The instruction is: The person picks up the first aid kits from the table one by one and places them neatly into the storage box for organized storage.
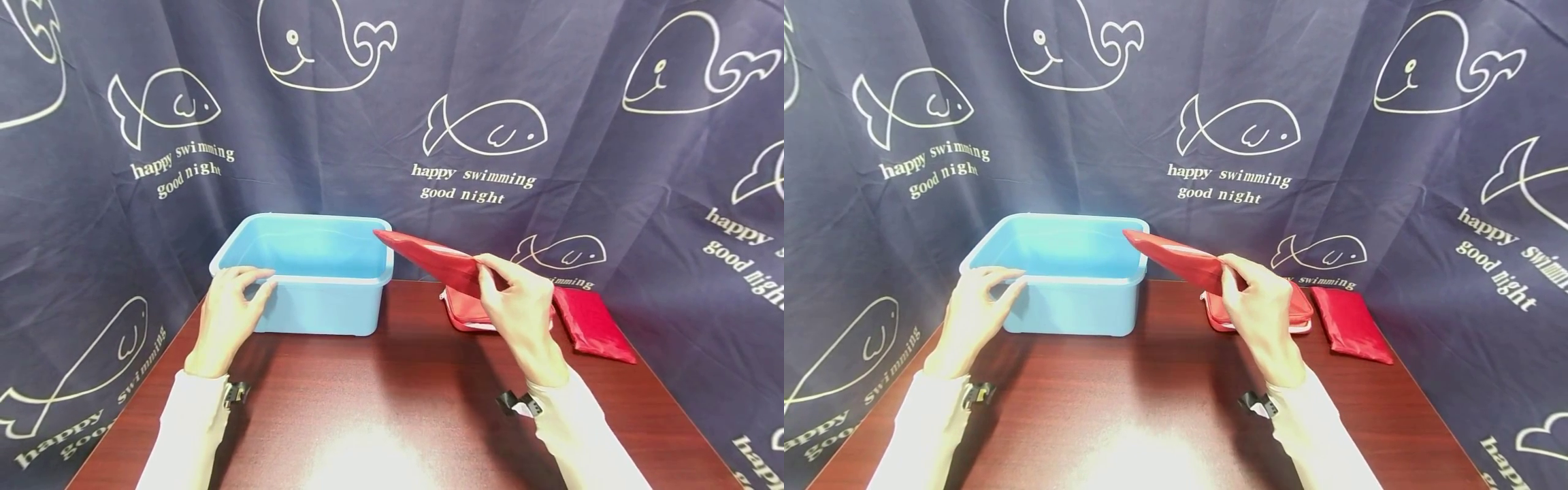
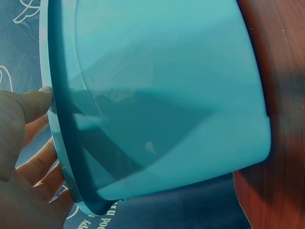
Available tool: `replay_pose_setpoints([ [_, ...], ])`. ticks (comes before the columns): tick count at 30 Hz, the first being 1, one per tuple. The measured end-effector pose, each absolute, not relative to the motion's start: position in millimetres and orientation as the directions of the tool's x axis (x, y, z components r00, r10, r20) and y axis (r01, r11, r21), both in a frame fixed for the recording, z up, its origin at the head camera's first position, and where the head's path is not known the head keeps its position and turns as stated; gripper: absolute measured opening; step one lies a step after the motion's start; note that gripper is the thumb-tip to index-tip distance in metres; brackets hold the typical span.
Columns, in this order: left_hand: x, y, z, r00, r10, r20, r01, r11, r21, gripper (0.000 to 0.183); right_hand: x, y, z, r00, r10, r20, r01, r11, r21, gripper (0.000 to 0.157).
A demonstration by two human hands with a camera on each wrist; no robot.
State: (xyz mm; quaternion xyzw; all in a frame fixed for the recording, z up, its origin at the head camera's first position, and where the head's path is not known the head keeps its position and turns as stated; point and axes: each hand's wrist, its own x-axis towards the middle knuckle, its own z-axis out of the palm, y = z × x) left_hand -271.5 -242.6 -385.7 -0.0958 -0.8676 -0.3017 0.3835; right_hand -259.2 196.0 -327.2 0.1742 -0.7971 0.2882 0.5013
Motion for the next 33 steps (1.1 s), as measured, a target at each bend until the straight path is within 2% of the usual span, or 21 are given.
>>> replay_pose_setpoints([
  [20,-272.5,-241.1,-388.8,-0.678,-0.070,0.732,0.405,0.796,0.451,0.019,-294.3,140.4,-310.9,-0.448,-0.011,0.894,-0.605,0.740,-0.294,0.019],
  [33,-271.2,-239.5,-386.4,-0.675,-0.067,0.735,0.405,0.799,0.444,0.019,-316.2,95.1,-299.6,-0.416,-0.038,0.909,-0.637,0.725,-0.261,0.019],
])
